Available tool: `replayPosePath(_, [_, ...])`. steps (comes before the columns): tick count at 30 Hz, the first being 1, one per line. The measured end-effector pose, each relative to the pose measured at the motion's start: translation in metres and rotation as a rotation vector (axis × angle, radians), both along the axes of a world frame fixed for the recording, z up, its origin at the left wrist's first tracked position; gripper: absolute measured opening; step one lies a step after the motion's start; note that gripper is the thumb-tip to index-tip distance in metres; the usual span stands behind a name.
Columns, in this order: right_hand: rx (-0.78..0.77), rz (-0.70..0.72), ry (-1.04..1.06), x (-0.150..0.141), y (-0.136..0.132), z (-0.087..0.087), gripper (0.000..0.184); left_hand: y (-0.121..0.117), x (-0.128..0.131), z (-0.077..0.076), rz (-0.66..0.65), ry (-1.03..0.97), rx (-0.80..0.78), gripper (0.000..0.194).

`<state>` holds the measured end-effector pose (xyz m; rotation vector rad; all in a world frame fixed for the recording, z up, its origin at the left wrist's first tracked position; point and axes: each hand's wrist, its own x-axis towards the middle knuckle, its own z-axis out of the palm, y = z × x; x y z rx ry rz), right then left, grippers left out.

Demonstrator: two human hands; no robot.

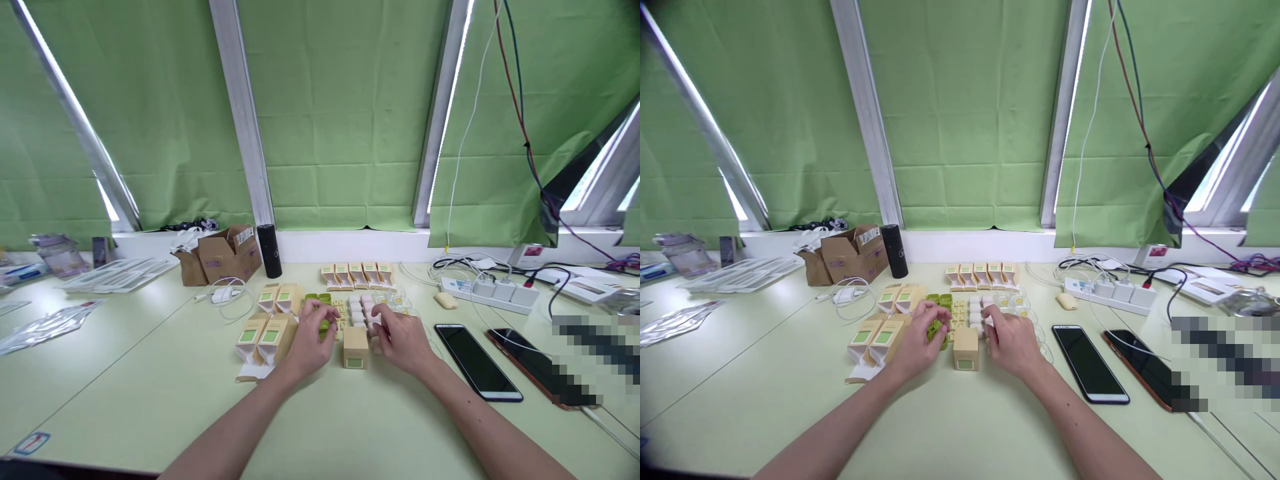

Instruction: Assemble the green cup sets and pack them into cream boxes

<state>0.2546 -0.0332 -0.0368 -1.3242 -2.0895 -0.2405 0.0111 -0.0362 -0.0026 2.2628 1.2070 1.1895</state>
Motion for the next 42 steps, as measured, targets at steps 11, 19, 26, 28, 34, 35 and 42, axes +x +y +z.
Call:
replayPosePath(11, [0.04,-0.129,0.056,-0.001,-0.001,0.003,0.02,-0.011,0.013,0.008,-0.199,0.308,-0.062,0.053])
replayPosePath(19, [0.05,-0.12,0.039,-0.001,-0.002,0.003,0.022,-0.007,0.023,0.023,-0.248,0.475,0.02,0.054])
replayPosePath(26, [0.073,-0.112,0.044,-0.001,-0.001,0.002,0.025,0.006,0.019,0.06,-0.246,0.591,-0.04,0.044])
replayPosePath(28, [0.073,-0.116,0.05,-0.001,-0.001,0.002,0.025,0.017,0.012,0.08,-0.163,0.591,-0.098,0.05])
replayPosePath(34, [0.084,-0.109,0.051,-0.004,-0.003,0.005,0.024,0.088,-0.014,0.12,0.058,0.66,-0.062,0.056])
replayPosePath(35, [0.087,-0.105,0.049,-0.004,-0.004,0.006,0.024,0.102,-0.017,0.121,0.105,0.69,-0.043,0.056])
replayPosePath(42, [0.106,-0.079,0.047,-0.004,-0.004,0.005,0.023,0.172,-0.031,0.094,0.312,0.783,-0.047,0.055])
